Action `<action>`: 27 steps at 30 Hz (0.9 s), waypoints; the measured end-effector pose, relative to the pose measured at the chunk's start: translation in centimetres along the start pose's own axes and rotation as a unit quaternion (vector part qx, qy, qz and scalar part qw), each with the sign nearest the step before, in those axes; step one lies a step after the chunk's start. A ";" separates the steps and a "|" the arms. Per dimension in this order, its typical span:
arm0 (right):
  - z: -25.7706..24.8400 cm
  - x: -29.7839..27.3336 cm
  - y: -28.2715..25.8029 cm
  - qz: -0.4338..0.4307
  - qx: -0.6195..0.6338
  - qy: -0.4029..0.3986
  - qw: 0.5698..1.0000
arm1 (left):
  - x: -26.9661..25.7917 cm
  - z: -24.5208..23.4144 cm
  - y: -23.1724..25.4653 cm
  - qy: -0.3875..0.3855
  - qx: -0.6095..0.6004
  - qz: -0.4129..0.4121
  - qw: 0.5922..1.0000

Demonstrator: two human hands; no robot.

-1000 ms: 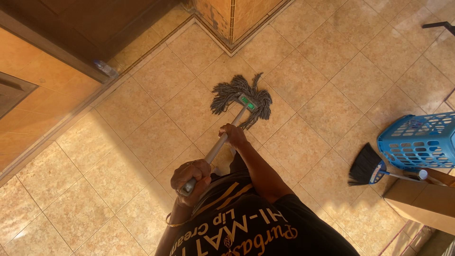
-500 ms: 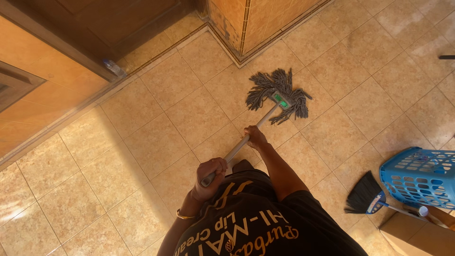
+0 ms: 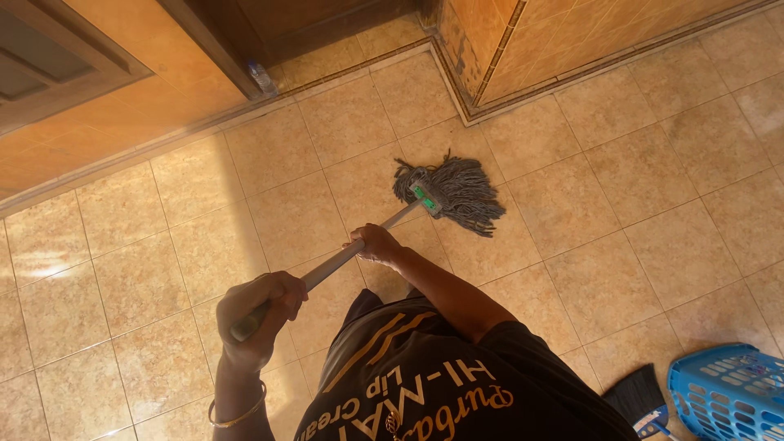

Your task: The person mops the tiled floor of a balcony by moving a mop across the surface in a back-and-forth motion.

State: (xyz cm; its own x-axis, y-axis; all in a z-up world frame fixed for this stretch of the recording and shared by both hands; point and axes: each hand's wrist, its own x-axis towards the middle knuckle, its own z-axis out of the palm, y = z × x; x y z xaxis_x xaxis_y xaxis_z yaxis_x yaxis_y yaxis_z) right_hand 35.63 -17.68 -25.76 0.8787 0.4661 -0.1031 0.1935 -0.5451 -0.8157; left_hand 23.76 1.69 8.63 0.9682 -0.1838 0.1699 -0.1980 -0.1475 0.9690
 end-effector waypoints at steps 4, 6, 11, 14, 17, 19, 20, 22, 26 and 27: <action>2.7 2.2 -4.2 -0.028 0.107 -0.078 0.991 | -1.2 -1.2 2.9 0.055 0.015 0.052 0.997; 3.1 2.8 -6.2 -0.027 0.104 -0.109 0.988 | -1.4 -1.0 3.8 0.067 -0.009 0.107 0.992; 2.0 2.6 -7.8 -0.035 0.020 -0.124 0.992 | -1.6 1.9 3.0 0.129 0.021 0.155 0.979; 0.9 1.7 -6.7 -0.006 0.027 -0.107 0.994 | -1.1 3.7 2.1 0.135 -0.019 0.193 0.972; -1.1 0.6 -5.0 0.001 0.010 -0.092 0.996 | -0.3 4.7 1.2 0.106 -0.077 0.224 0.966; -2.6 0.2 -3.8 0.037 -0.013 -0.085 0.996 | 0.5 5.5 0.5 0.091 -0.117 0.232 0.961; -3.3 -0.2 -3.0 0.055 -0.025 -0.083 0.995 | 0.7 6.1 0.1 0.081 -0.127 0.231 0.961; -4.9 -0.6 -1.2 0.055 -0.033 -0.062 0.996 | 1.3 7.1 -0.7 0.062 -0.149 0.228 0.960; -8.4 -2.4 2.8 0.130 -0.010 -0.036 0.991 | 2.5 9.5 -3.2 0.008 -0.181 0.190 0.965; -9.3 -3.0 3.9 0.145 -0.022 -0.026 0.989 | 2.9 10.1 -4.0 -0.006 -0.200 0.179 0.963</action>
State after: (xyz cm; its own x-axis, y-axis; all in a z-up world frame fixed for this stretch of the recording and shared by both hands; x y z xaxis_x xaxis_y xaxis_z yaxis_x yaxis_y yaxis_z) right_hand 37.81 -27.64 -23.34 0.8762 0.3205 -0.3599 -0.0434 -0.6912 -0.7213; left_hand 25.86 -8.09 3.42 0.8469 -0.1646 0.5056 -0.4414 0.3125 0.8412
